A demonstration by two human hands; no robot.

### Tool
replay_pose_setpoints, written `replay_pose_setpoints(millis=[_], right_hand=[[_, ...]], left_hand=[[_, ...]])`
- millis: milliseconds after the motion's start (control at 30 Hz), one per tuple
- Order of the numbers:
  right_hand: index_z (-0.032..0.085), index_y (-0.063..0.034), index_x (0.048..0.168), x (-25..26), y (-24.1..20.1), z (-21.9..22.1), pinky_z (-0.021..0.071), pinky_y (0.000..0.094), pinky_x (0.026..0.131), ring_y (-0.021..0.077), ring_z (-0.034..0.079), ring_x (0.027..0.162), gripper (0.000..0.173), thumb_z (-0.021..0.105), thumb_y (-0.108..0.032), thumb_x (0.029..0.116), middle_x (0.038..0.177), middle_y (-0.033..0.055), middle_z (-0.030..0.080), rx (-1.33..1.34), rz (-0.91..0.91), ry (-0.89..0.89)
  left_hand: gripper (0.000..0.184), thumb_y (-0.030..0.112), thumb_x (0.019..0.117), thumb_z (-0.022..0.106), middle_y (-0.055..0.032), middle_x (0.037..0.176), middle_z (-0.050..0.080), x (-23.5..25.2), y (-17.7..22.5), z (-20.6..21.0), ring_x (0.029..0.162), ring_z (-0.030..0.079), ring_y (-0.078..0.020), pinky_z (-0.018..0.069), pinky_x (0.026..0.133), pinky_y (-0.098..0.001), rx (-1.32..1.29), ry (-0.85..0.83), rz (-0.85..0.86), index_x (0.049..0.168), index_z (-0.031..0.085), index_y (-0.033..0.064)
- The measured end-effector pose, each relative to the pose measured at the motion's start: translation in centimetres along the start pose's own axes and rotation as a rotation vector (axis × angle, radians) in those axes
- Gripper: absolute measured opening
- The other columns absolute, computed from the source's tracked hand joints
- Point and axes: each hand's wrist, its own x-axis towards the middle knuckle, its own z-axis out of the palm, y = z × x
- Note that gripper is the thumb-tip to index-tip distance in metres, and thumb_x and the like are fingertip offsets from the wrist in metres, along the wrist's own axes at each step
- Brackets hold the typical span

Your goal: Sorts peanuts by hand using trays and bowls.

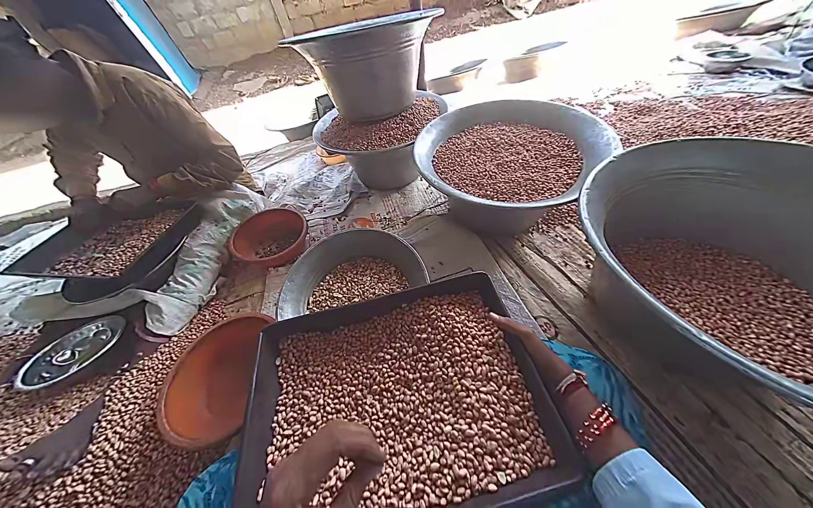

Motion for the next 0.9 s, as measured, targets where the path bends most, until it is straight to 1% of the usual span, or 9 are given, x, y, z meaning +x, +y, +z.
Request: replay_pose_setpoints(millis=[33,100,167,267,400,533,567,767,900], right_hand=[[0.064,-0.0145,0.115,-0.1,-0.2,0.0,0.0612,0.0227,0.071,0.0036,0.072,0.081,0.026,0.041,-0.025,0.1088,0.091,-0.0022,0.074,-0.007,0.002,0.003],[0.063,-0.0142,0.115,-0.1,-0.2,0.0,0.0606,0.0227,0.071,0.0033,0.071,0.081,0.026,0.04,-0.024,0.1096,0.091,-0.0022,0.074,-0.015,0.003,0.0],[0.063,-0.0143,0.115,0.0,-0.1,0.0,0.0601,0.0224,0.071,0.0028,0.07,0.08,0.026,0.04,-0.024,0.1093,0.091,-0.0025,0.073,-0.027,0.0,0.0],[0.062,-0.0135,0.117,-0.1,-0.1,0.0,0.0601,0.0231,0.072,0.0036,0.071,0.082,0.025,0.04,-0.024,0.1093,0.092,-0.0018,0.073,-0.024,-0.003,-0.01],[0.063,-0.014,0.115,0.1,-0.1,-0.1,0.0608,0.0234,0.072,0.004,0.071,0.081,0.025,0.041,-0.025,0.1085,0.092,-0.0017,0.074,-0.002,-0.011,-0.021],[0.063,-0.0141,0.117,0.1,-0.2,0.0,0.0603,0.0228,0.072,0.0035,0.071,0.082,0.024,0.043,-0.024,0.1078,0.092,-0.0021,0.073,-0.011,0.0,-0.006],[0.062,-0.0141,0.117,0.1,-0.1,0.0,0.0603,0.0228,0.072,0.0035,0.071,0.082,0.024,0.043,-0.024,0.1079,0.093,-0.0022,0.073,-0.013,0.001,-0.009],[0.064,-0.0143,0.114,0.0,-0.2,-0.1,0.0601,0.0217,0.071,0.003,0.071,0.081,0.025,0.04,-0.023,0.1099,0.091,-0.0023,0.073,0.031,-0.005,-0.04],[0.063,-0.0146,0.115,0.2,-0.3,-0.2,0.0604,0.0227,0.072,0.0038,0.071,0.081,0.026,0.04,-0.024,0.1098,0.091,-0.0018,0.073,0.029,0.005,-0.057]], left_hand=[[0.008,0.003,0.0899,0.071,-0.0056,0.095,0.076,0.2,-2.5,0.5,0.09,0.073,-0.0076,0.0592,0.087,-0.0233,0.199,0.041,-0.099,0.097,0.075,0.0012],[0.014,0.003,0.0856,0.073,-0.0089,0.096,0.077,-0.1,-6.8,1.5,0.087,0.076,-0.0184,0.0616,0.084,-0.0346,0.476,0.006,-0.261,0.098,0.078,0.0029],[0.018,0.006,0.0843,0.078,-0.0124,0.096,0.077,-0.9,-9.6,2.3,0.088,0.076,-0.0275,0.062,0.083,-0.0452,0.566,-0.06,-0.311,0.102,0.078,0.0026],[0.02,0.003,0.0851,0.077,-0.0184,0.098,0.076,-1.5,-10.8,3.2,0.092,0.075,-0.0356,0.0595,0.086,-0.053,0.587,-0.163,-0.372,0.105,0.078,-0.0009],[0.014,0.0,0.0885,0.071,-0.0151,0.097,0.077,-1.1,-10.9,3.3,0.09,0.075,-0.0324,0.0592,0.084,-0.0525,0.557,-0.196,-0.428,0.101,0.078,0.002],[0.019,0.004,0.0825,0.065,-0.0102,0.086,0.072,0.5,-10.4,4.7,0.074,0.073,-0.0243,0.0609,0.068,-0.0408,0.593,-0.042,-0.245,0.094,0.079,0.0071],[0.018,0.005,0.0826,0.065,-0.0097,0.085,0.072,1.0,-10.3,5.2,0.073,0.072,-0.023,0.0613,0.067,-0.0387,0.602,-0.038,-0.209,0.093,0.08,0.0075],[0.01,0.001,0.0867,0.071,-0.0176,0.089,0.073,3.1,-10.8,8.2,0.083,0.075,-0.0339,0.0621,0.072,-0.0475,0.698,-0.214,-0.128,0.094,0.079,0.0003],[0.008,-0.002,0.0868,0.069,-0.0195,0.087,0.072,3.1,-10.8,9.1,0.084,0.074,-0.0355,0.0622,0.072,-0.0453,0.819,-0.262,-0.09,0.091,0.076,-0.004]])
